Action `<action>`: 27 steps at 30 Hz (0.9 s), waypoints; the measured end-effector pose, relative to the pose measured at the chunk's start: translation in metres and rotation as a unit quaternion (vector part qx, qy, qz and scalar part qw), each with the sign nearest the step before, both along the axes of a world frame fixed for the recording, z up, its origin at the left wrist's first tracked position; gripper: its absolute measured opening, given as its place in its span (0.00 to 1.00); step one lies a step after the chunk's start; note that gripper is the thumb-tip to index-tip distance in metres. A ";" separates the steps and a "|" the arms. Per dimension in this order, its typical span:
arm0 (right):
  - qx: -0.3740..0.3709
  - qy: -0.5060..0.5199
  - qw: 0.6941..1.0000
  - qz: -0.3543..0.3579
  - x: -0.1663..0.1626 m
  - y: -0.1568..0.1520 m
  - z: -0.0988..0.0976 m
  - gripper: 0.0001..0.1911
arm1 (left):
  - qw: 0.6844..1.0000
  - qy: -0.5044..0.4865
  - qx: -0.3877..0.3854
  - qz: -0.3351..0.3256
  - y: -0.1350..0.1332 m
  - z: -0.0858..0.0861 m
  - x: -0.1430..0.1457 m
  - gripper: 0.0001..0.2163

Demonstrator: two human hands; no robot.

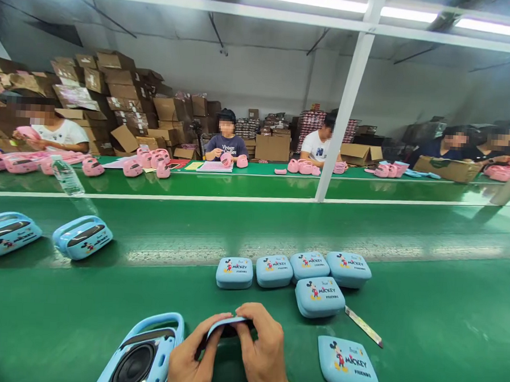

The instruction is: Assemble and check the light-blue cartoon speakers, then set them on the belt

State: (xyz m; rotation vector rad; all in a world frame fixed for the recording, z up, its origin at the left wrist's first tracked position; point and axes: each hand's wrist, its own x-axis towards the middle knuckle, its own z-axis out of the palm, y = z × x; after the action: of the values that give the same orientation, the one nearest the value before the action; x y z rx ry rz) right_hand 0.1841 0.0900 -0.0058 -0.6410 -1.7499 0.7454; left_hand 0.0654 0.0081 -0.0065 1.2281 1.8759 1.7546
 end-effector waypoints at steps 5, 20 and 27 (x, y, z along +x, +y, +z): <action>-0.239 -0.103 0.965 -0.016 -0.007 0.002 0.006 0.07 | 0.990 -0.057 -0.127 -0.010 0.008 0.000 -0.006 0.16; -0.252 -0.106 0.962 0.015 0.001 0.015 0.033 0.29 | 0.985 -0.121 -0.120 0.004 0.022 0.004 -0.015 0.19; 0.056 -0.317 0.933 0.160 0.087 -0.008 0.006 0.18 | 0.990 -0.137 -0.035 -0.020 0.019 0.002 -0.012 0.20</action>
State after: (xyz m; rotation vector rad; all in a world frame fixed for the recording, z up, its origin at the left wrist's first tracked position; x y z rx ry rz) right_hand 0.2711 0.0822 0.0002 -0.5559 -2.5195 0.6906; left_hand 0.0533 0.0274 -0.0045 0.9375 1.7264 1.7219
